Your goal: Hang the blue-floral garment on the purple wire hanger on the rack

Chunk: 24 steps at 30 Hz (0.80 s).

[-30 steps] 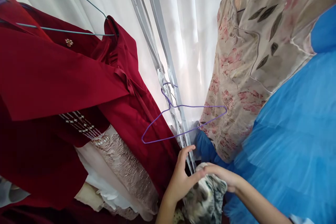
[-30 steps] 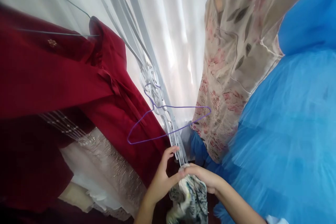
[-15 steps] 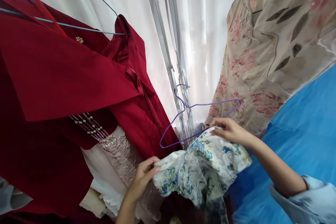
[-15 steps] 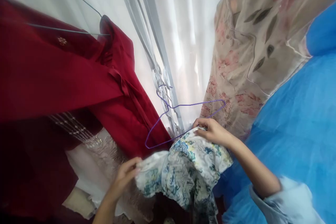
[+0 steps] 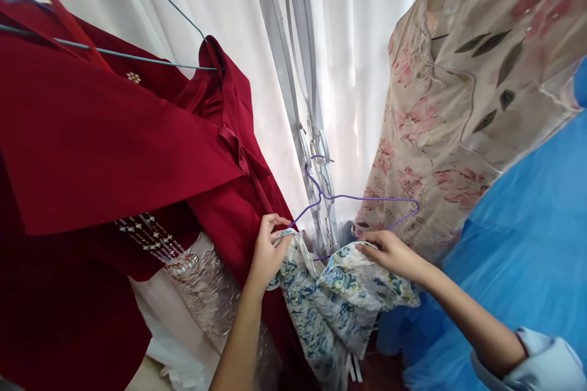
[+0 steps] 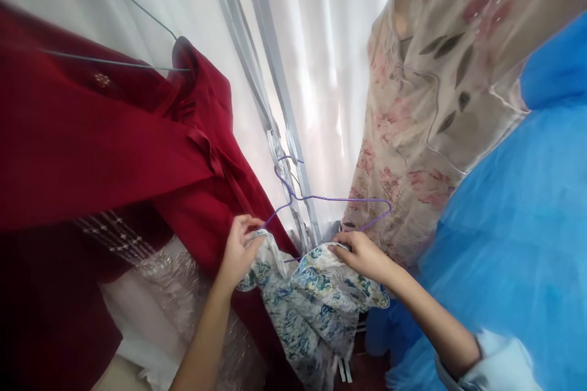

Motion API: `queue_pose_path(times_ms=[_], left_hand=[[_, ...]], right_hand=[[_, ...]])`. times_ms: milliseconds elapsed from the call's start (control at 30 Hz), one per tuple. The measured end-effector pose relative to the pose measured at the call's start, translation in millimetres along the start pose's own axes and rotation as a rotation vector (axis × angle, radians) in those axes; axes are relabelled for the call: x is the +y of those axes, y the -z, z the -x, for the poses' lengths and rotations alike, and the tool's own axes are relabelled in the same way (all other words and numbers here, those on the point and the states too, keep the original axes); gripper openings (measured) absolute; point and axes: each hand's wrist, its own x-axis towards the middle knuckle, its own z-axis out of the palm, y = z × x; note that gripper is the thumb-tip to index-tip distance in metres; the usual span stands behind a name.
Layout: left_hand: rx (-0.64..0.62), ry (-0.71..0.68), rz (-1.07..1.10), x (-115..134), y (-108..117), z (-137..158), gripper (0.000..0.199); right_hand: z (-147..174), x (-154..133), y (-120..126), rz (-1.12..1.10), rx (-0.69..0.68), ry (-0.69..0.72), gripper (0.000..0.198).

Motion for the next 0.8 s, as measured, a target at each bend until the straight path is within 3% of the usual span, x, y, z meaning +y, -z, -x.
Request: queue_pose_path(times_ms=[67, 100, 200, 300, 367, 433, 500, 600, 667, 733, 800], left_hand=[[0.066, -0.003, -0.061, -2, -6, 1, 0.020], [0.085, -0.017, -0.108, -3, -5, 2, 0.015], [0.081, -0.075, -0.233, 1, 6, 4, 0.013], [0.039, -0.097, -0.321, 12, 20, 5, 0.019], [0.010, -0.077, -0.325, 20, 22, 7, 0.023], [-0.002, -0.059, -0.312, 27, 20, 10, 0.026], [0.027, -0.085, -0.352, 31, 19, 15, 0.025], [0.186, -0.194, -0.478, 31, 31, 17, 0.021], [0.283, -0.225, -0.530, 25, 46, 15, 0.024], [0.296, -0.161, -0.501, 18, 62, 12, 0.028], [0.260, -0.052, -0.425, 13, 70, 9, 0.031]], right_hand=[[12, -1, 4, -0.033, 0.010, 0.018, 0.021], [20, -2, 9, -0.040, 0.011, 0.025, 0.028], [44, 0, 33, -0.024, 0.047, 0.056, 0.070], [52, 8, 61, 0.040, 0.224, 0.108, 0.091], [42, 15, 76, 0.155, 0.367, 0.140, 0.094], [23, 20, 87, 0.274, 0.408, 0.170, 0.084], [6, 19, 94, 0.327, 0.328, 0.162, 0.059], [-3, 7, 99, 0.238, 0.101, 0.071, 0.023], [3, 0, 98, 0.056, -0.090, -0.013, 0.017], [11, -2, 90, -0.191, -0.278, -0.108, 0.020], [15, 0, 76, -0.424, -0.340, -0.189, 0.024]])
